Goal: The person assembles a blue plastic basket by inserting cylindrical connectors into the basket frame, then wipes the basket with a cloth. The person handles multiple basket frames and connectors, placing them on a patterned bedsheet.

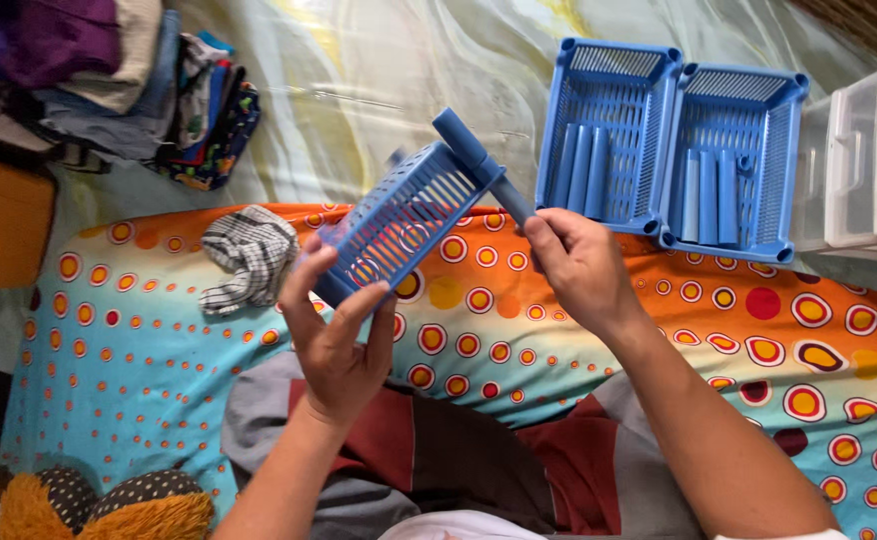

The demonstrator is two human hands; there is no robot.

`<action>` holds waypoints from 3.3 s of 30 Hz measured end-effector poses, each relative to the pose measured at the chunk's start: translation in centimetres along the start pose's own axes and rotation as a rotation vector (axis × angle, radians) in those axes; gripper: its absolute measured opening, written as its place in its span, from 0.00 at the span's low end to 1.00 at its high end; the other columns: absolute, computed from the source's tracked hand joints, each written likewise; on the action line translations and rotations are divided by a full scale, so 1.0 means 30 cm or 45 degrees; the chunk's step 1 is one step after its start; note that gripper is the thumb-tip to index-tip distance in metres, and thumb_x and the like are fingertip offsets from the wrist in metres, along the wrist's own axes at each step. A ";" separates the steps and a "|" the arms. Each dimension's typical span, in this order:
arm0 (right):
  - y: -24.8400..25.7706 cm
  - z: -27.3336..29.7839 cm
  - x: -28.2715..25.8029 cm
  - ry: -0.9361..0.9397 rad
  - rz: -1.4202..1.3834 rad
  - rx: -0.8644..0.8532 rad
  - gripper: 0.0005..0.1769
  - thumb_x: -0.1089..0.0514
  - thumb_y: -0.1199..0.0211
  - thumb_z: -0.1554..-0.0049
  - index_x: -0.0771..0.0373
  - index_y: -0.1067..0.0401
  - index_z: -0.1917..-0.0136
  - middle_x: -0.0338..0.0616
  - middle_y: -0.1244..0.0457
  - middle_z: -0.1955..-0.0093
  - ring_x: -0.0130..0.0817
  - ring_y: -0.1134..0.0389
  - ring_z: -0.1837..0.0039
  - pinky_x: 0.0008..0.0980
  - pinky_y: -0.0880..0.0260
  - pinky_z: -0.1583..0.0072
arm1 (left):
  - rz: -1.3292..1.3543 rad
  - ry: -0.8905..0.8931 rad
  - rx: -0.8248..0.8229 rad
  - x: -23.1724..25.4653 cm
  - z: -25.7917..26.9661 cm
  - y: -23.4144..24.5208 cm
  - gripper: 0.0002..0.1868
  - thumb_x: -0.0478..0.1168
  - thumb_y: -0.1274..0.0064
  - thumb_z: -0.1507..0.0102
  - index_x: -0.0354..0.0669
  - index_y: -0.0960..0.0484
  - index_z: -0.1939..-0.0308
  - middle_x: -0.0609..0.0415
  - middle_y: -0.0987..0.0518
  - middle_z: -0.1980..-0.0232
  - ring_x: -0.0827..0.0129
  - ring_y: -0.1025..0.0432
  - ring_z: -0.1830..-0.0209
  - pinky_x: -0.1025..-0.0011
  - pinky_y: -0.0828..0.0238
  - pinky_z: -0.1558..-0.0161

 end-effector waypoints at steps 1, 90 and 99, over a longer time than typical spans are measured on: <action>0.015 0.025 -0.062 0.117 0.154 0.057 0.18 0.47 0.42 0.32 0.65 0.24 0.47 0.41 0.37 0.65 0.28 0.40 0.63 0.30 0.39 0.62 | -0.052 0.036 -0.011 -0.002 0.027 0.008 0.14 0.32 0.36 0.37 0.49 0.19 0.50 0.45 0.34 0.32 0.38 0.41 0.24 0.48 0.43 0.24; 0.312 -0.111 0.603 -0.176 -0.042 0.320 0.11 0.61 0.38 0.37 0.70 0.25 0.44 0.37 0.32 0.53 0.21 0.32 0.53 0.25 0.30 0.51 | -0.120 0.959 -0.593 -0.541 0.259 -0.175 0.22 0.28 0.51 0.44 0.47 0.16 0.47 0.43 0.21 0.60 0.53 0.23 0.59 0.61 0.26 0.52; 0.440 -0.197 0.708 -0.224 0.339 0.581 0.17 0.58 0.31 0.43 0.69 0.26 0.44 0.48 0.28 0.51 0.32 0.25 0.51 0.31 0.25 0.49 | -0.632 0.755 -0.777 -0.533 0.265 -0.268 0.21 0.39 0.38 0.44 0.41 0.19 0.47 0.32 0.24 0.51 0.38 0.28 0.52 0.47 0.31 0.50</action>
Point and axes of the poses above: each hand's wrist, its own z-axis away from the middle knuckle, its own y-axis out of the back of the hand, x = y × z, the point moved 6 cm from there along -z, towards the middle knuckle
